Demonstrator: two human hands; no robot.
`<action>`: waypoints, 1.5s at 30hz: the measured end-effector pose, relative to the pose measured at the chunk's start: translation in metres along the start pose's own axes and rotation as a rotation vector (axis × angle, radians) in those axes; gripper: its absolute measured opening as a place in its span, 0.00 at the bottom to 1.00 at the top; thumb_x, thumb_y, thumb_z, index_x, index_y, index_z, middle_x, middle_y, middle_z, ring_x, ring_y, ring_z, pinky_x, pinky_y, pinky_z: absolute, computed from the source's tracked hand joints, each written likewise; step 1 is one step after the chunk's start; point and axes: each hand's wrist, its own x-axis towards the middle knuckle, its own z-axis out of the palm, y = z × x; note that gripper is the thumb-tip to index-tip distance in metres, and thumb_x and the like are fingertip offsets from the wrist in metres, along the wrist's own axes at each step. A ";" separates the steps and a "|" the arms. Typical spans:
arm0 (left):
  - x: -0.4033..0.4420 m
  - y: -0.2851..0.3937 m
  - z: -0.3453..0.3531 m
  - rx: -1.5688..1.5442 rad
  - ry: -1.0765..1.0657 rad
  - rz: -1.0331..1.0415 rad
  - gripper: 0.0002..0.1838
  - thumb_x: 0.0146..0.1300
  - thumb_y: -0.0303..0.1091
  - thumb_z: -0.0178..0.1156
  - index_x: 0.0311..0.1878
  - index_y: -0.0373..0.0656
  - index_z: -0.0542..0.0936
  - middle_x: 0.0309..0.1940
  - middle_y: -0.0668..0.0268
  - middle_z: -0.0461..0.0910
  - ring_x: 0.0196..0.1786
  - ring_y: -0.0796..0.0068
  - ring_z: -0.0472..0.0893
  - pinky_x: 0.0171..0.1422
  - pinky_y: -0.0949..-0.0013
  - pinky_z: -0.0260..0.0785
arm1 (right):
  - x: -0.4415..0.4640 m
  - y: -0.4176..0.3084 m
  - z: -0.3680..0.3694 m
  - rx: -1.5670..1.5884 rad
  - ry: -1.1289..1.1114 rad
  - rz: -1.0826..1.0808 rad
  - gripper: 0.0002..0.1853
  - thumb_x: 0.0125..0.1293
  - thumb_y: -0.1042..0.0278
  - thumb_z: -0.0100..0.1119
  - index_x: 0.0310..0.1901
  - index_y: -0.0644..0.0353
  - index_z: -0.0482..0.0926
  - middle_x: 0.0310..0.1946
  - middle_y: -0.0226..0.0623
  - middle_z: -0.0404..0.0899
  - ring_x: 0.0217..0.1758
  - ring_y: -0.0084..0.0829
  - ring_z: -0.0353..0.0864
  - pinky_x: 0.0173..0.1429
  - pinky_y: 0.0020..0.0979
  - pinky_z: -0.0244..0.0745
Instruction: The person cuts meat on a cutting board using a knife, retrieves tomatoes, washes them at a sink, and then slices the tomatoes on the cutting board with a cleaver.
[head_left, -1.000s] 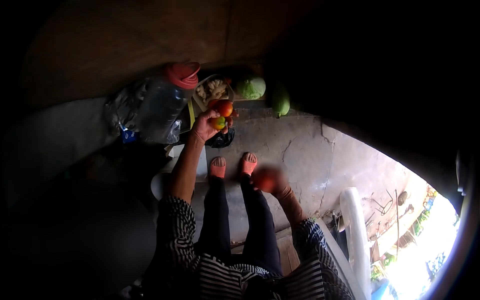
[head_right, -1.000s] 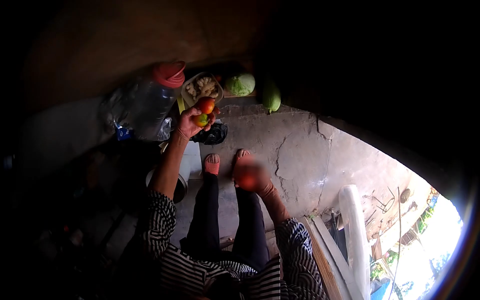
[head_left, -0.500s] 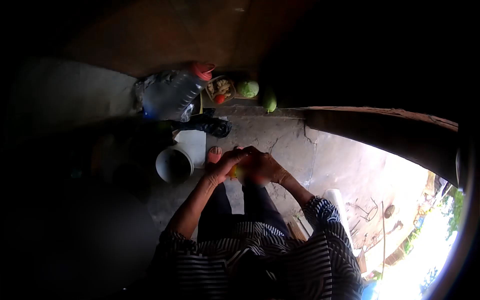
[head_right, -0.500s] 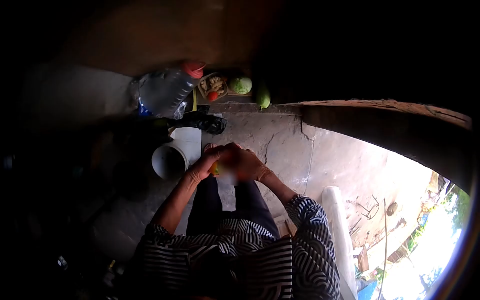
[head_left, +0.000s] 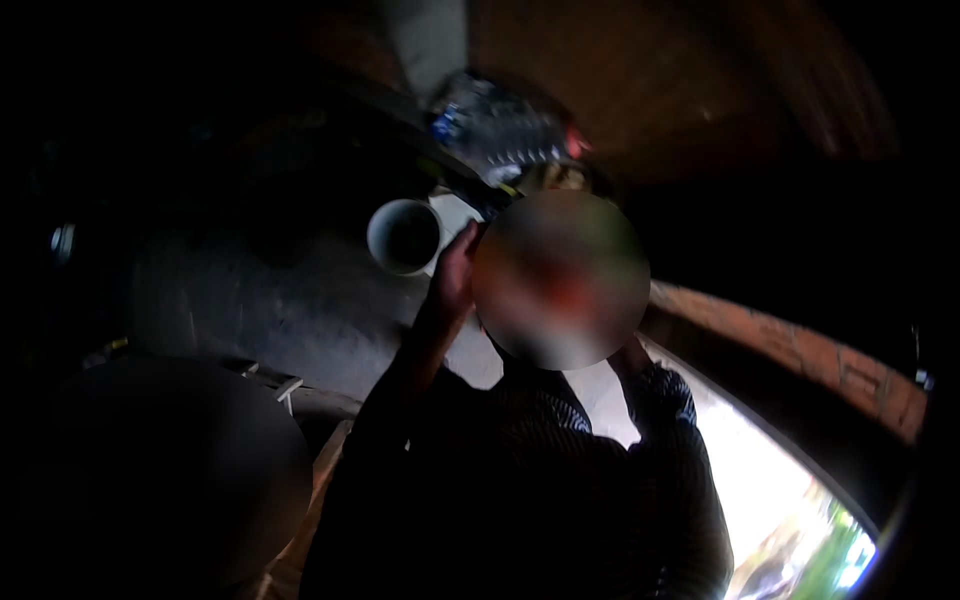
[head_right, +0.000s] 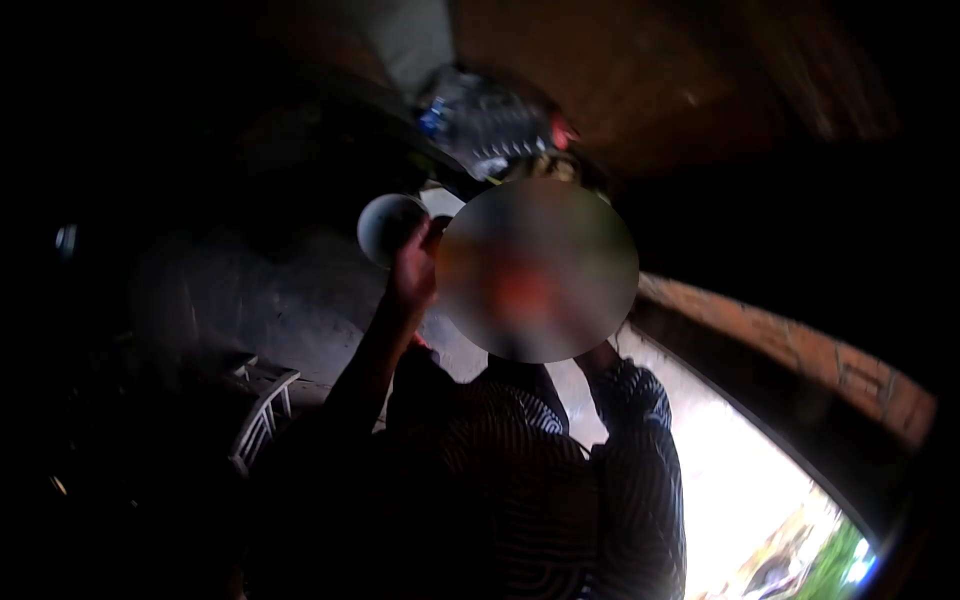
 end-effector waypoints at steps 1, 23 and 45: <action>-0.021 0.002 -0.015 0.263 -0.022 0.243 0.17 0.63 0.42 0.47 0.48 0.41 0.71 0.44 0.61 0.74 0.47 0.68 0.73 0.48 0.65 0.68 | 0.009 -0.003 0.017 0.046 -0.021 0.027 0.18 0.63 0.63 0.45 0.51 0.64 0.64 0.37 0.41 0.72 0.37 0.28 0.75 0.40 0.26 0.74; -0.438 0.170 -0.134 0.274 0.687 1.085 0.15 0.46 0.21 0.63 0.37 0.42 0.70 0.17 0.67 0.68 0.10 0.82 0.62 0.13 0.77 0.52 | 0.212 0.197 0.389 -0.264 -0.595 0.735 0.17 0.55 0.67 0.56 0.46 0.60 0.68 0.30 0.40 0.74 0.32 0.36 0.76 0.29 0.37 0.75; -0.625 0.318 -0.284 -0.364 0.833 1.571 0.13 0.53 0.34 0.59 0.42 0.48 0.70 0.23 0.62 0.73 0.14 0.78 0.69 0.13 0.78 0.59 | 0.446 0.316 0.738 -0.563 -0.974 0.934 0.15 0.58 0.60 0.55 0.44 0.58 0.70 0.31 0.34 0.73 0.29 0.28 0.75 0.31 0.30 0.74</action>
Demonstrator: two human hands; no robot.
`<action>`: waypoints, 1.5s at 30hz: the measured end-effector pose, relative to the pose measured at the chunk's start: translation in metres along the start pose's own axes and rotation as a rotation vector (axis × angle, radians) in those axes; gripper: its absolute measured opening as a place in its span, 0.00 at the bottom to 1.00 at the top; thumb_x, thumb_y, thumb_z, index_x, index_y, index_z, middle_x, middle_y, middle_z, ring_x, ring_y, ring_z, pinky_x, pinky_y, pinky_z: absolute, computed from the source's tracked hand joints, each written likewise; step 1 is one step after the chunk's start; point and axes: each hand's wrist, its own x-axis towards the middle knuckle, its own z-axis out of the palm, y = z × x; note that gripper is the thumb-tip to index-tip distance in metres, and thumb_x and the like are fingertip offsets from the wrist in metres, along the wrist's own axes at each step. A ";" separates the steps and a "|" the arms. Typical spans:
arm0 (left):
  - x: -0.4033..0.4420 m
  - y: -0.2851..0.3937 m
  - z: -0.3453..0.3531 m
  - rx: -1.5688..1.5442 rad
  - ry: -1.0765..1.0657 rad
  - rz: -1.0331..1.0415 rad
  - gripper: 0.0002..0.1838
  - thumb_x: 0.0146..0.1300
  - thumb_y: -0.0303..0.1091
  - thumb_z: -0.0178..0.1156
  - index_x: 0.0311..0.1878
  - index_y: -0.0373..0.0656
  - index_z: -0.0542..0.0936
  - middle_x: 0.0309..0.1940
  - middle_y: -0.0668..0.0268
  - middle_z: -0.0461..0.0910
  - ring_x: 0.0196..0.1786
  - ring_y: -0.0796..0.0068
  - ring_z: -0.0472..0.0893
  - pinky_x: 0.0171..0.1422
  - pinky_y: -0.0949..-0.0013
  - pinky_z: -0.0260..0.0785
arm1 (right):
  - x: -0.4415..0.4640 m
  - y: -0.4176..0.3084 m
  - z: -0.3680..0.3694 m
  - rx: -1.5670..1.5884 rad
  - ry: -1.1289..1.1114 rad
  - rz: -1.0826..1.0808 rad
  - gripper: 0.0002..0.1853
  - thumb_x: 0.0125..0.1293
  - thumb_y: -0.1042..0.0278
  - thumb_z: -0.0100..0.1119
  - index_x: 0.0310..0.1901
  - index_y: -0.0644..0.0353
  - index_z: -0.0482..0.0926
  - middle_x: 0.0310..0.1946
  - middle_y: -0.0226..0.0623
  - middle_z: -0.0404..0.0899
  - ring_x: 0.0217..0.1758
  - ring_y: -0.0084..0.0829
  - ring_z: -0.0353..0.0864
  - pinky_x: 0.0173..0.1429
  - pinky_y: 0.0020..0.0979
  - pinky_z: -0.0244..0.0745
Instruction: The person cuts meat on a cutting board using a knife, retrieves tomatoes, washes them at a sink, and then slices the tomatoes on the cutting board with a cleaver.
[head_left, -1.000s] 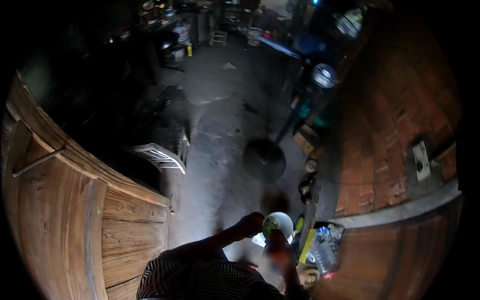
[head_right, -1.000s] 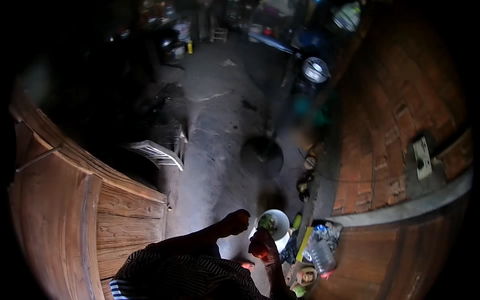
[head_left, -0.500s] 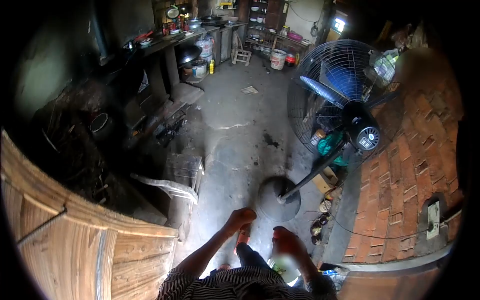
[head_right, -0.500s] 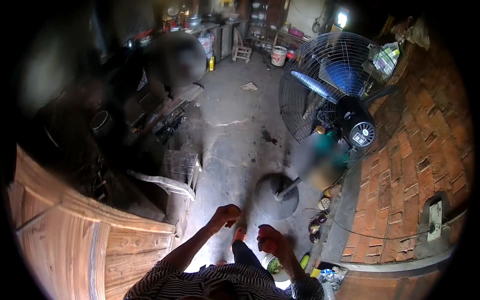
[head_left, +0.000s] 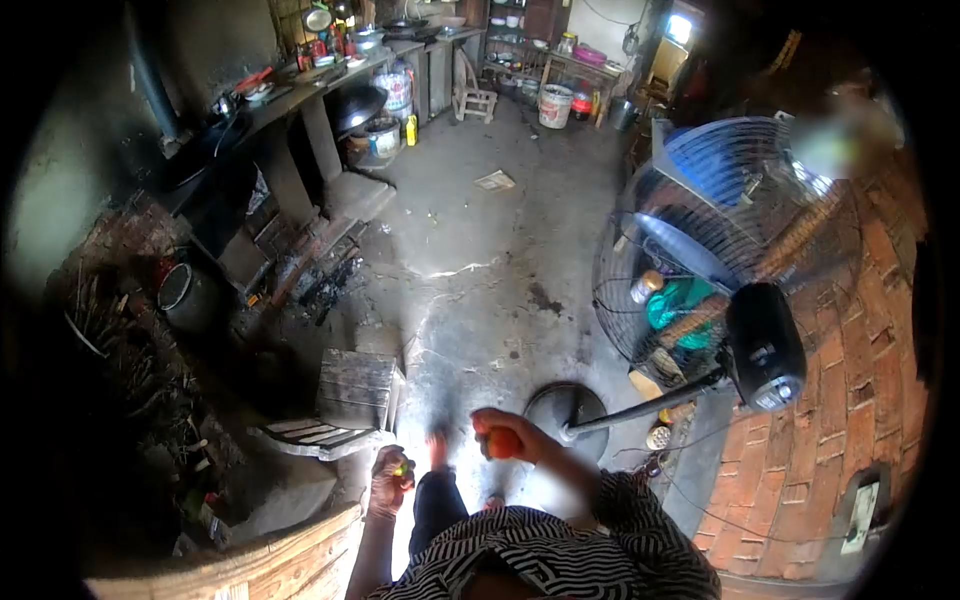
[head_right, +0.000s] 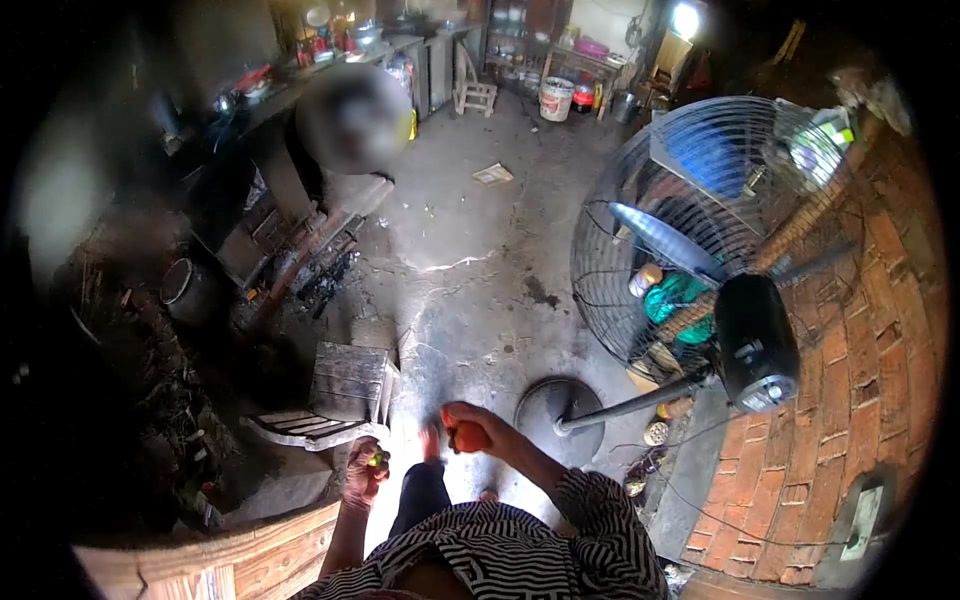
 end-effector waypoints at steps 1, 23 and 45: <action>0.015 0.006 -0.007 0.027 -0.023 0.033 0.13 0.53 0.33 0.59 0.42 0.48 0.70 0.24 0.62 0.73 0.14 0.78 0.69 0.14 0.78 0.60 | 0.030 -0.010 -0.006 0.062 0.003 0.052 0.15 0.57 0.60 0.55 0.43 0.58 0.70 0.31 0.34 0.73 0.28 0.28 0.75 0.30 0.29 0.74; 0.388 0.188 0.061 0.198 -0.028 -0.004 0.18 0.46 0.29 0.56 0.44 0.38 0.69 0.25 0.66 0.71 0.19 0.76 0.71 0.19 0.72 0.67 | 0.359 -0.290 -0.048 0.400 0.170 -0.087 0.13 0.60 0.62 0.46 0.40 0.63 0.70 0.33 0.43 0.74 0.33 0.35 0.76 0.37 0.34 0.76; 0.803 0.343 0.199 0.118 0.147 -0.150 0.14 0.59 0.47 0.48 0.35 0.46 0.73 0.18 0.62 0.73 0.09 0.77 0.64 0.09 0.77 0.52 | 0.659 -0.630 -0.165 -0.104 -0.088 -0.178 0.20 0.64 0.60 0.45 0.54 0.63 0.62 0.38 0.43 0.72 0.32 0.31 0.75 0.35 0.30 0.74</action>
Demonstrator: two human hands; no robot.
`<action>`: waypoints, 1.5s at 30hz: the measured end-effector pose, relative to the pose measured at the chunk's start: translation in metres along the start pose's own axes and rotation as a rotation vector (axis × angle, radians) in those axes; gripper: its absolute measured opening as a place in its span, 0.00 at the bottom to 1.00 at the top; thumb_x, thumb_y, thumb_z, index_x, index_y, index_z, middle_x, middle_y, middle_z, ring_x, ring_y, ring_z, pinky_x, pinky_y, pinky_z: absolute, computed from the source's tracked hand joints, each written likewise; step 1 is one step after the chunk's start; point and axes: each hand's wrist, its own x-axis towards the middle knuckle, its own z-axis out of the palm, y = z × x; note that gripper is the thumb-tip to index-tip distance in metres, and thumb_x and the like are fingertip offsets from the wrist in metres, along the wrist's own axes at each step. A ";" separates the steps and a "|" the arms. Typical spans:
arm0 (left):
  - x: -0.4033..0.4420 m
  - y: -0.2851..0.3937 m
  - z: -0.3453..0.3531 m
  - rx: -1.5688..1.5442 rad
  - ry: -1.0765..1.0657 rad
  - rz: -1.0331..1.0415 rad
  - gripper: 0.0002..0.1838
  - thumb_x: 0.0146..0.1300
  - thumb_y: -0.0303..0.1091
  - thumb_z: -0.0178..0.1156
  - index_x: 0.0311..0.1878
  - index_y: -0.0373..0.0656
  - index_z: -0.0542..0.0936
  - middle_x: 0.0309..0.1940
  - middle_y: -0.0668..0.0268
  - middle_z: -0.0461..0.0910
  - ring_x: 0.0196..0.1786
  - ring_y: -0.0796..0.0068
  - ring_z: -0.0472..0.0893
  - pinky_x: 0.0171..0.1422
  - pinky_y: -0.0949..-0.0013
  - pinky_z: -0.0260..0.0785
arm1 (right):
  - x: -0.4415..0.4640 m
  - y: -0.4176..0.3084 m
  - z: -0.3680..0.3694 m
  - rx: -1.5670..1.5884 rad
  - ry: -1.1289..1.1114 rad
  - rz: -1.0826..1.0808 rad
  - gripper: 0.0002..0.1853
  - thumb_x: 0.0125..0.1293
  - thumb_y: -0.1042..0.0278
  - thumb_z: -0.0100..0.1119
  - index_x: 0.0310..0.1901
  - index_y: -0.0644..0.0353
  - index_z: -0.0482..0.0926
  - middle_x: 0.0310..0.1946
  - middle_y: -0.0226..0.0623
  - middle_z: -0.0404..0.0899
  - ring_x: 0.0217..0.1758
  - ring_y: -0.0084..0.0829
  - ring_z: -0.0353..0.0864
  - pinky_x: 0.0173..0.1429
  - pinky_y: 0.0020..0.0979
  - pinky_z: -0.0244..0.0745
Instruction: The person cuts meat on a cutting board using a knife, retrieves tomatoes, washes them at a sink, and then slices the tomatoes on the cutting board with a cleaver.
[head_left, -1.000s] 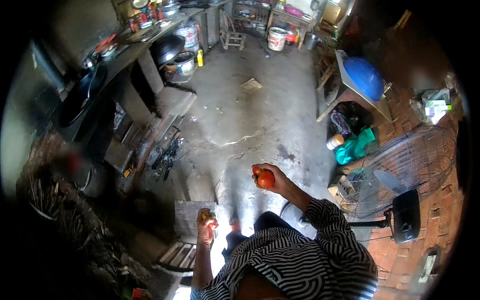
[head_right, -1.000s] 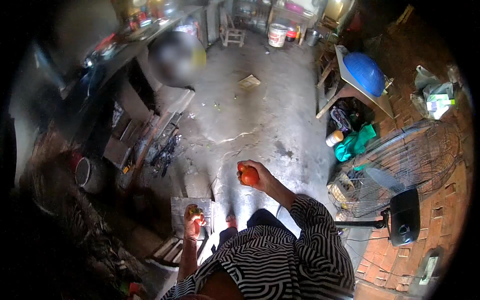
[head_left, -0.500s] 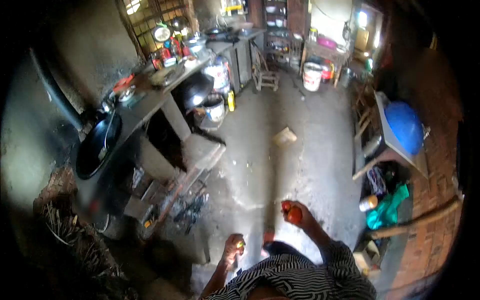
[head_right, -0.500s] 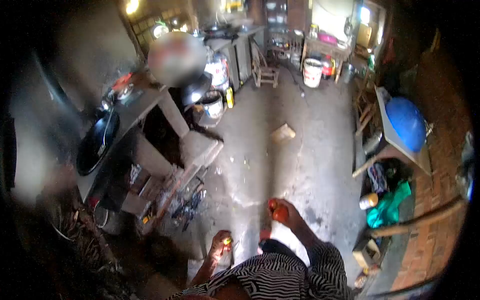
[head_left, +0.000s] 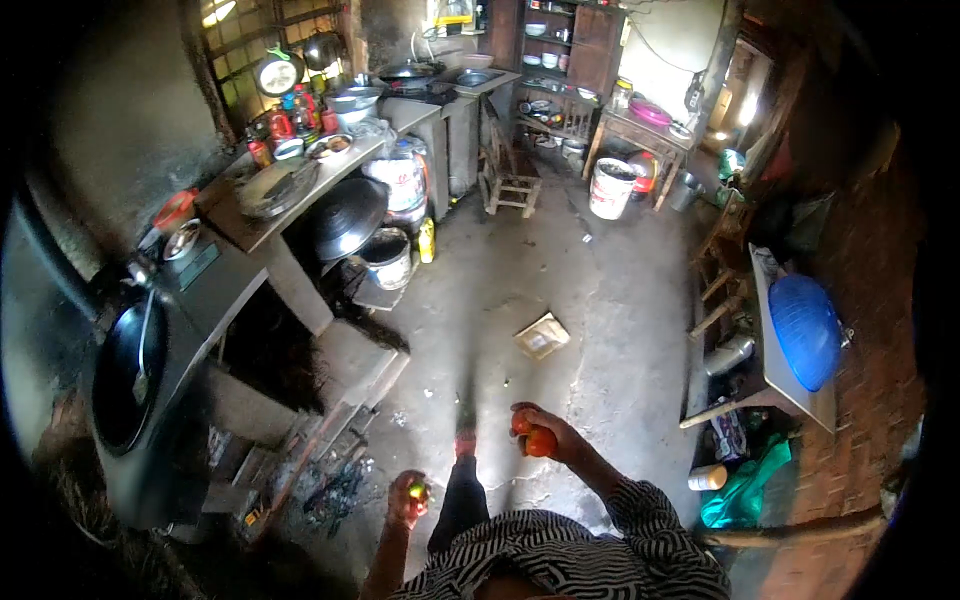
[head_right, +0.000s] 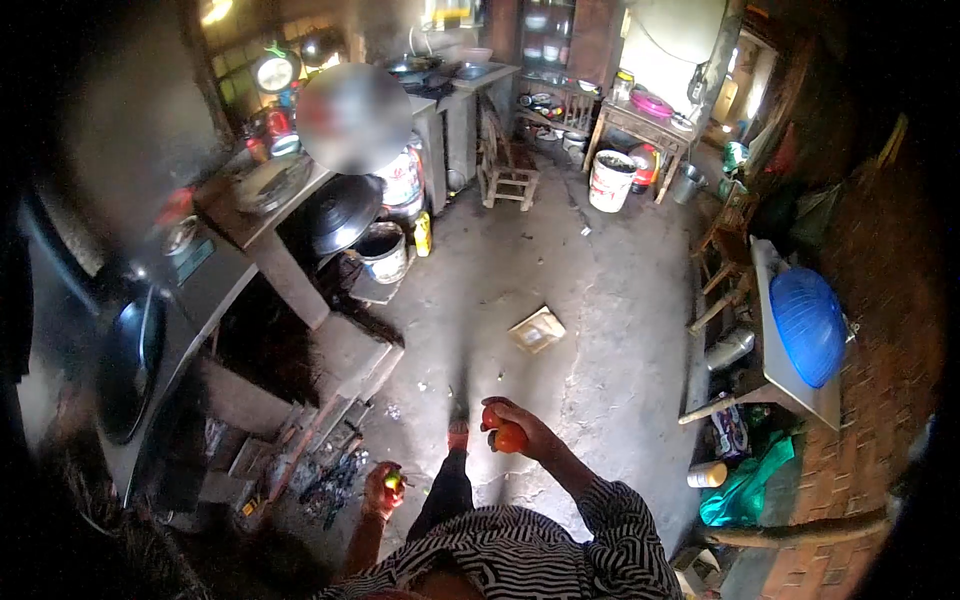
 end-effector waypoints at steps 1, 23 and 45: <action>0.030 0.020 0.009 -0.055 -0.006 -0.061 0.13 0.60 0.45 0.47 0.35 0.46 0.72 0.18 0.62 0.73 0.10 0.76 0.65 0.09 0.76 0.52 | 0.020 -0.007 -0.013 0.029 0.005 0.043 0.21 0.63 0.59 0.47 0.54 0.61 0.63 0.39 0.42 0.72 0.33 0.32 0.76 0.33 0.29 0.74; 0.422 0.235 0.366 0.135 -0.522 0.069 0.12 0.52 0.25 0.58 0.41 0.46 0.72 0.26 0.71 0.73 0.21 0.82 0.68 0.19 0.79 0.58 | 0.240 -0.263 -0.190 0.293 0.478 -0.123 0.16 0.56 0.64 0.56 0.44 0.60 0.70 0.30 0.38 0.76 0.29 0.32 0.78 0.25 0.30 0.75; 0.733 0.327 0.532 -0.215 -0.385 -0.096 0.19 0.56 0.41 0.52 0.49 0.41 0.71 0.34 0.58 0.75 0.29 0.68 0.71 0.28 0.71 0.64 | 0.477 -0.527 -0.420 0.354 0.339 -0.010 0.24 0.56 0.61 0.54 0.52 0.65 0.64 0.44 0.52 0.70 0.26 0.34 0.77 0.31 0.31 0.76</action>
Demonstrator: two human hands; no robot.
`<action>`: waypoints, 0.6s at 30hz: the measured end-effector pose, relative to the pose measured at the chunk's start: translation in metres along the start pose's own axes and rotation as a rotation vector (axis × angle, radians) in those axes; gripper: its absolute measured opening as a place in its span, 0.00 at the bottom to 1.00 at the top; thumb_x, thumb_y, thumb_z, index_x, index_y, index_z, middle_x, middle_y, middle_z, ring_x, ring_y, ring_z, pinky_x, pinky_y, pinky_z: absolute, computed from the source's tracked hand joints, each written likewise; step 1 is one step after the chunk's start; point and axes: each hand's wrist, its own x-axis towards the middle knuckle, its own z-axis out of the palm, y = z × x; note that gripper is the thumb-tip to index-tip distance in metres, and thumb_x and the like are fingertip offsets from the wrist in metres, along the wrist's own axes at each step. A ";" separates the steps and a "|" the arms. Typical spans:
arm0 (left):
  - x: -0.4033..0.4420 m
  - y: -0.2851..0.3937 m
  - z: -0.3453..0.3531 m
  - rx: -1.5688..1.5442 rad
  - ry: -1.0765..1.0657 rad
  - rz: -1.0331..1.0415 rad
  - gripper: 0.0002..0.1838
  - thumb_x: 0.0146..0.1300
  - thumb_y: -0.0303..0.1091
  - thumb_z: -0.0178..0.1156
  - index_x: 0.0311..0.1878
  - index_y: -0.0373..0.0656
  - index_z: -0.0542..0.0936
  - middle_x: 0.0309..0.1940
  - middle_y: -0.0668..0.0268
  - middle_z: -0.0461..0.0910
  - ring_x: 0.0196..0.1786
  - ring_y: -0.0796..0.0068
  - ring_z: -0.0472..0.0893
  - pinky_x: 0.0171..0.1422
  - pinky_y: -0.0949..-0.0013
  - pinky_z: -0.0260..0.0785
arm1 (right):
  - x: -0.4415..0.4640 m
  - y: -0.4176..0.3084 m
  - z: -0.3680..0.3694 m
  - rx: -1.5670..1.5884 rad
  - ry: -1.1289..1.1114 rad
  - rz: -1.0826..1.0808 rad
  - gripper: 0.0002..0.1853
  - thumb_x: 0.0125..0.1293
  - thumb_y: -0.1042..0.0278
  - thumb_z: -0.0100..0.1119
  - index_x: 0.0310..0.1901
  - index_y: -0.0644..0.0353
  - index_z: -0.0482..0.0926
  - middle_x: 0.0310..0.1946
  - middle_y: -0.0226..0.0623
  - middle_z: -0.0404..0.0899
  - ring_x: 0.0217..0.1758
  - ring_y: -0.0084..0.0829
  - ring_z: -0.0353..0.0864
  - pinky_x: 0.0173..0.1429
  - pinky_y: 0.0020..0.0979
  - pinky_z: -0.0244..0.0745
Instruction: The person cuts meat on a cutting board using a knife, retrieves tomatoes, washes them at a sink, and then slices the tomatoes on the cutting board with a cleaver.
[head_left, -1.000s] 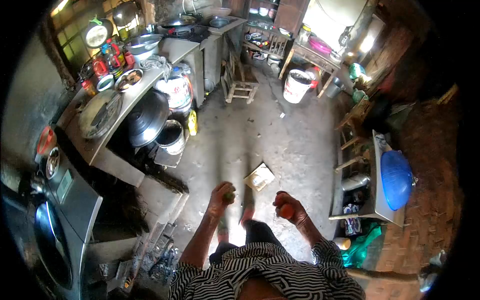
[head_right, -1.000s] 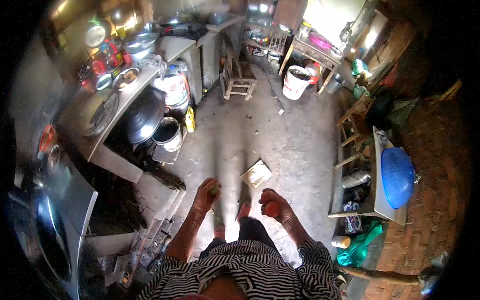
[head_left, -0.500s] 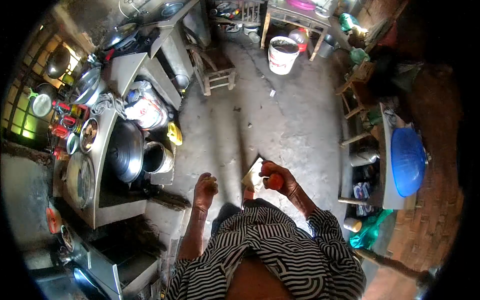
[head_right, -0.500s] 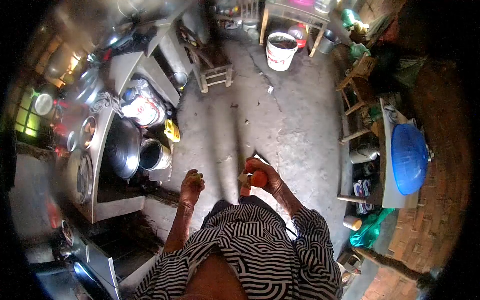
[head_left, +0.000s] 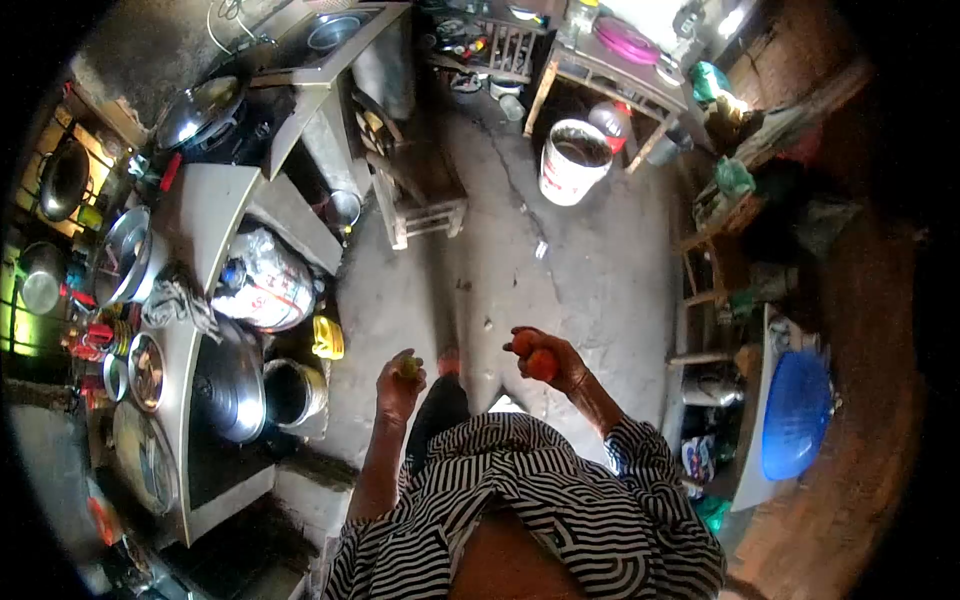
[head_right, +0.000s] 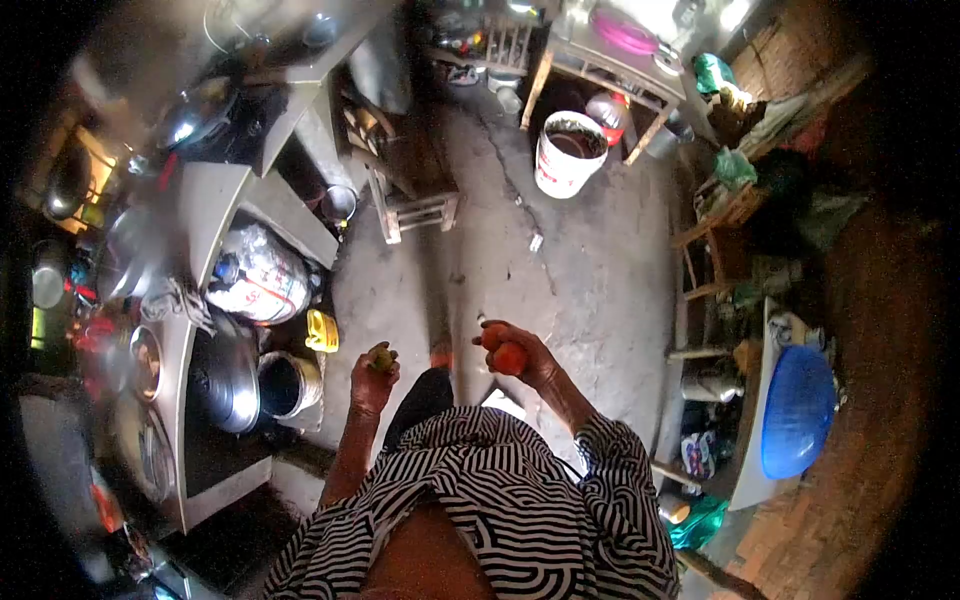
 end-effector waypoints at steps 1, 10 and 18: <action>0.022 0.009 0.010 -0.012 -0.008 0.009 0.19 0.56 0.41 0.52 0.49 0.41 0.71 0.34 0.58 0.75 0.29 0.68 0.71 0.28 0.71 0.64 | 0.011 -0.015 -0.001 0.007 0.035 -0.017 0.25 0.56 0.61 0.54 0.53 0.66 0.64 0.44 0.53 0.69 0.26 0.34 0.76 0.31 0.31 0.76; 0.214 0.048 0.108 0.134 0.038 -0.192 0.13 0.56 0.41 0.52 0.41 0.44 0.73 0.29 0.61 0.75 0.20 0.74 0.71 0.18 0.76 0.62 | 0.102 -0.151 0.018 -0.201 0.131 -0.023 0.23 0.56 0.58 0.53 0.49 0.64 0.66 0.31 0.44 0.75 0.22 0.33 0.77 0.27 0.31 0.76; 0.371 0.035 0.170 0.103 0.103 -0.135 0.14 0.56 0.44 0.51 0.40 0.45 0.71 0.24 0.61 0.74 0.14 0.76 0.69 0.12 0.78 0.54 | 0.215 -0.291 -0.057 -0.239 0.026 -0.021 0.20 0.61 0.54 0.47 0.49 0.61 0.67 0.30 0.42 0.75 0.22 0.33 0.76 0.26 0.31 0.74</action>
